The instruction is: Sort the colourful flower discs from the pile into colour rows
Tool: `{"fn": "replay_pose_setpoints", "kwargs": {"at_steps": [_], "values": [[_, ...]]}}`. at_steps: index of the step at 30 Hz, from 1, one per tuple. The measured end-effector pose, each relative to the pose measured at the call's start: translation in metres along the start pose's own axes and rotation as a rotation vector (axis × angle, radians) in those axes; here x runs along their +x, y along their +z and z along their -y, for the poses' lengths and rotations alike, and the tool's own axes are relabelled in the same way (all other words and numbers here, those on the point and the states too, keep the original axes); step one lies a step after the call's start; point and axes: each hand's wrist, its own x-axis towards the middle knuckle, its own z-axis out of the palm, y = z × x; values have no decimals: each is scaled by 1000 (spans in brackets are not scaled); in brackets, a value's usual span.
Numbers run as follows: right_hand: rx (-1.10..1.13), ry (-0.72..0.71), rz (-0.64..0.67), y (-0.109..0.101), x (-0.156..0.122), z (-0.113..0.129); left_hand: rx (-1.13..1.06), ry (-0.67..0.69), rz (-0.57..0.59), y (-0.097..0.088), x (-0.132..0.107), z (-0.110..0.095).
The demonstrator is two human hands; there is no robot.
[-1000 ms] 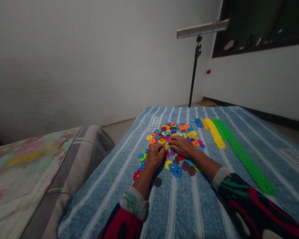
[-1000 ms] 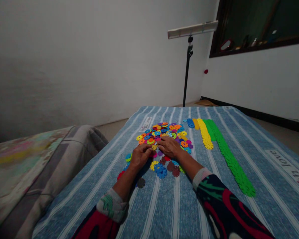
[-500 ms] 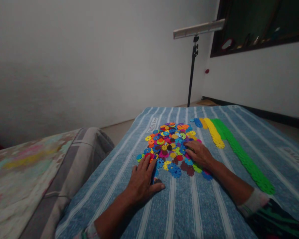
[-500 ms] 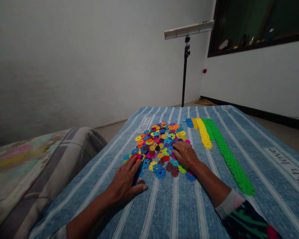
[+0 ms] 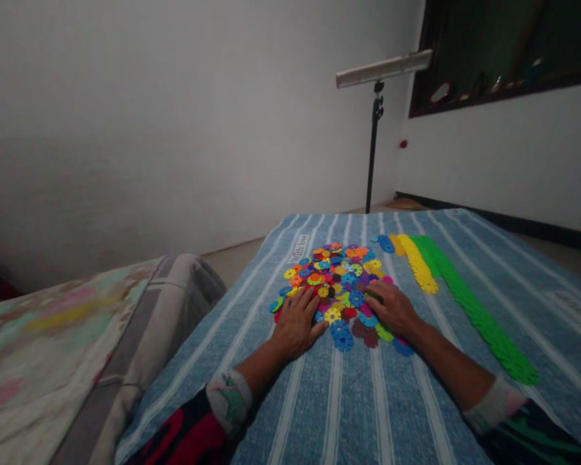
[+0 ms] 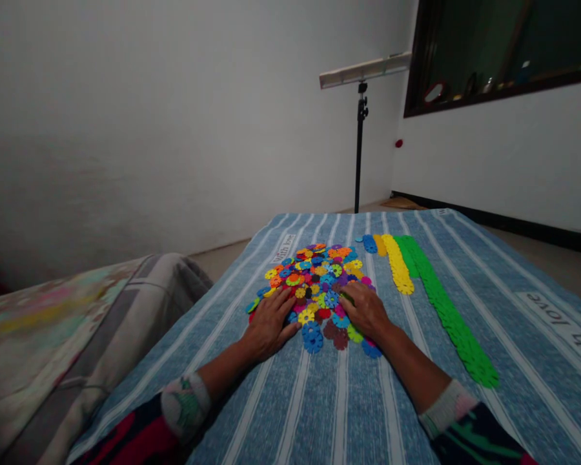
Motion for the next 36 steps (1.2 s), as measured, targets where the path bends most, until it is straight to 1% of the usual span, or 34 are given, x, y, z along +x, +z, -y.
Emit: {"fn": "replay_pose_setpoints", "kwargs": {"at_steps": [2,4,6,8,10,13,18,22,25,27,29,32,36], "values": [[-28,-14,9,1,0,2,-5,21,-26,5,20,3],[-52,-21,10,2,0,3,-20,12,-54,9,41,5],[-57,-25,4,3,0,3,-26,-2,-51,12,59,6],[-47,-30,-4,4,0,2,-26,-6,-50,15,73,7],[-41,-38,-6,5,-1,1,-37,5,-52,17,81,7],[-50,-63,-2,6,-2,1,-80,38,-73,20,81,7],[-22,-130,-4,6,-4,8,-211,94,-102,15,67,17],[-3,-151,31,4,-4,14,-285,55,-118,6,63,23],[-3,-172,78,2,-3,17,-294,2,-164,2,65,18],[-4,-175,88,0,-2,19,-294,6,-183,0,67,13],[-6,-172,89,0,-2,19,-289,51,-160,-3,67,7],[-14,-176,77,0,-3,16,-246,120,-85,-9,66,1],[-34,-173,64,1,-5,11,-167,145,-11,-13,64,-1]]}}
